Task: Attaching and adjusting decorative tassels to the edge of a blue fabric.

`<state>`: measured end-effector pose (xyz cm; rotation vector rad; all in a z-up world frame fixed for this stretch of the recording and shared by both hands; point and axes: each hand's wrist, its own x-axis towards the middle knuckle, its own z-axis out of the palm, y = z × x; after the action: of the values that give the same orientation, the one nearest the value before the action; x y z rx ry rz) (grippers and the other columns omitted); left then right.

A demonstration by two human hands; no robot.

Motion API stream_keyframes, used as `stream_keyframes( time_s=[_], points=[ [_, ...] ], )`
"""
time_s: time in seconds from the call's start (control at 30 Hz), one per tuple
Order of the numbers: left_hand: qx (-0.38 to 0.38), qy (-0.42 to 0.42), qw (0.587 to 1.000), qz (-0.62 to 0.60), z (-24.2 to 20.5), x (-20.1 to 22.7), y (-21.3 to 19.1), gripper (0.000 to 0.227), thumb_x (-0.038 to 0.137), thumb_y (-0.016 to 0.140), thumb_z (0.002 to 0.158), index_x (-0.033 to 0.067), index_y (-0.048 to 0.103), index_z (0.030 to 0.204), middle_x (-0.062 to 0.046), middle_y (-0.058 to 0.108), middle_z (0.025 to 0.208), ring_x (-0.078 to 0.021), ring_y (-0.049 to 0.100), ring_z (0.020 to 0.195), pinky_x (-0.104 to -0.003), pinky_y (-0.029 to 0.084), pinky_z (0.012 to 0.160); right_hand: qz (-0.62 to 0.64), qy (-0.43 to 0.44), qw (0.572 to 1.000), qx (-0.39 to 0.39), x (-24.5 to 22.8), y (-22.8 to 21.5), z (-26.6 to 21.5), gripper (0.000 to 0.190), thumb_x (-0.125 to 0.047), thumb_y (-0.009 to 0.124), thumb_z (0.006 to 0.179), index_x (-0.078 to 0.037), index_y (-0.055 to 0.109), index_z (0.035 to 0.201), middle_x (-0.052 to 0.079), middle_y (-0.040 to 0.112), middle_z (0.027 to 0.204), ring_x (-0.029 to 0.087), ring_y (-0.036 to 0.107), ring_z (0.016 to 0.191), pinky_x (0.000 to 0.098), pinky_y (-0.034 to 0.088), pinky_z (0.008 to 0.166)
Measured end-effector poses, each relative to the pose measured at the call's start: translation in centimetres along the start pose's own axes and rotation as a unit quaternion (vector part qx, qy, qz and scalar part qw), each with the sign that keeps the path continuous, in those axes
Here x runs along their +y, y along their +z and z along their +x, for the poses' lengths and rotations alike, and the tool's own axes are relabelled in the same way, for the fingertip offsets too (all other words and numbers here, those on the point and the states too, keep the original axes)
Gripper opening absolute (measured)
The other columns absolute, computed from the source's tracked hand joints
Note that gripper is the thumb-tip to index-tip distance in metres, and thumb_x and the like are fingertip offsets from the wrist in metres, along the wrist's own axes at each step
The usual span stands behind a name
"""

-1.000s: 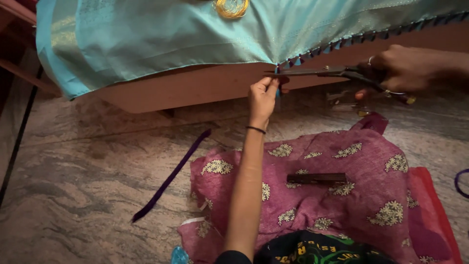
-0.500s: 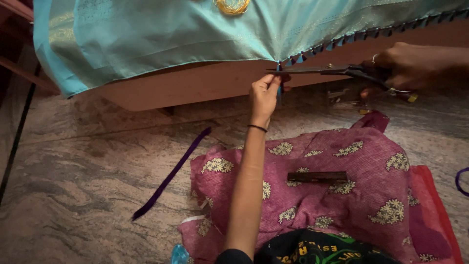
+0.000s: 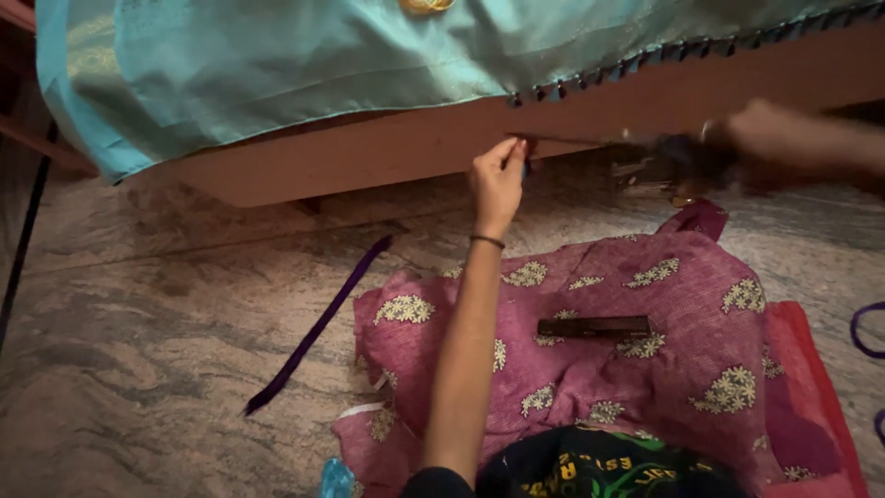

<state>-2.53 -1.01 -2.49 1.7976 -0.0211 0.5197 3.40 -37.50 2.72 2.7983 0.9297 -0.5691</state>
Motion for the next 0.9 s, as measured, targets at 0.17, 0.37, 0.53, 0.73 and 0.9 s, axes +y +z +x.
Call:
stream_keyframes(
  time_s=[0.17,0.37,0.53,0.73,0.9],
  points=[
    [-0.028,-0.194,0.889,-0.413,-0.4,-4.9,-0.7,0.026,0.023,0.066,0.105,-0.0007,0.073,0.114,-0.014,0.076,0.102,-0.0227,0.072,0.089,-0.036,0.058,0.079,0.382,-0.001,0.920,-0.089,-7.7,7.3,-5.3,0.060,-0.045,0.070,0.087,-0.023,0.054,0.140,0.007,0.064,0.063,0.019,0.063,0.050,0.0377,0.058,0.046],
    [-0.062,-0.289,0.824,-0.484,0.3,-5.7,-1.8,0.026,0.022,0.062,0.102,0.0019,0.064,0.118,-0.016,0.074,0.110,-0.0266,0.074,0.098,-0.049,0.063,0.086,0.386,-0.192,0.869,-0.245,-14.2,22.9,-11.3,0.049,-0.049,0.084,0.085,-0.008,0.067,0.107,0.007,0.064,0.100,0.025,0.065,0.095,0.0418,0.062,0.082],
    [-0.078,-0.297,0.819,-0.485,-0.3,-7.2,-0.5,0.027,0.022,0.061,0.104,0.0006,0.065,0.122,-0.017,0.073,0.112,-0.0296,0.073,0.102,-0.053,0.062,0.089,0.378,-0.184,0.872,-0.252,-18.1,28.9,-9.0,0.047,-0.039,0.070,0.091,-0.017,0.063,0.132,0.011,0.066,0.125,0.029,0.064,0.111,0.0423,0.053,0.095],
    [-0.070,-0.372,0.769,-0.515,-2.3,-12.4,3.7,0.021,0.016,0.055,0.104,0.0022,0.063,0.118,-0.018,0.073,0.113,-0.0316,0.073,0.103,-0.055,0.062,0.089,0.392,-0.067,0.869,0.294,-21.3,10.6,1.5,0.044,-0.028,0.076,0.085,-0.002,0.060,0.116,0.022,0.069,0.098,0.038,0.070,0.084,0.0471,0.056,0.071],
    [-0.069,-0.368,0.779,-0.504,-2.2,-23.2,7.9,0.022,0.014,0.052,0.109,-0.0004,0.065,0.119,-0.017,0.070,0.108,-0.0319,0.070,0.098,-0.055,0.060,0.087,0.436,0.034,0.848,0.301,-19.3,13.1,11.9,0.025,-0.024,0.061,0.104,-0.005,0.069,0.116,0.020,0.073,0.095,0.038,0.073,0.087,0.0484,0.057,0.073]
  ],
)
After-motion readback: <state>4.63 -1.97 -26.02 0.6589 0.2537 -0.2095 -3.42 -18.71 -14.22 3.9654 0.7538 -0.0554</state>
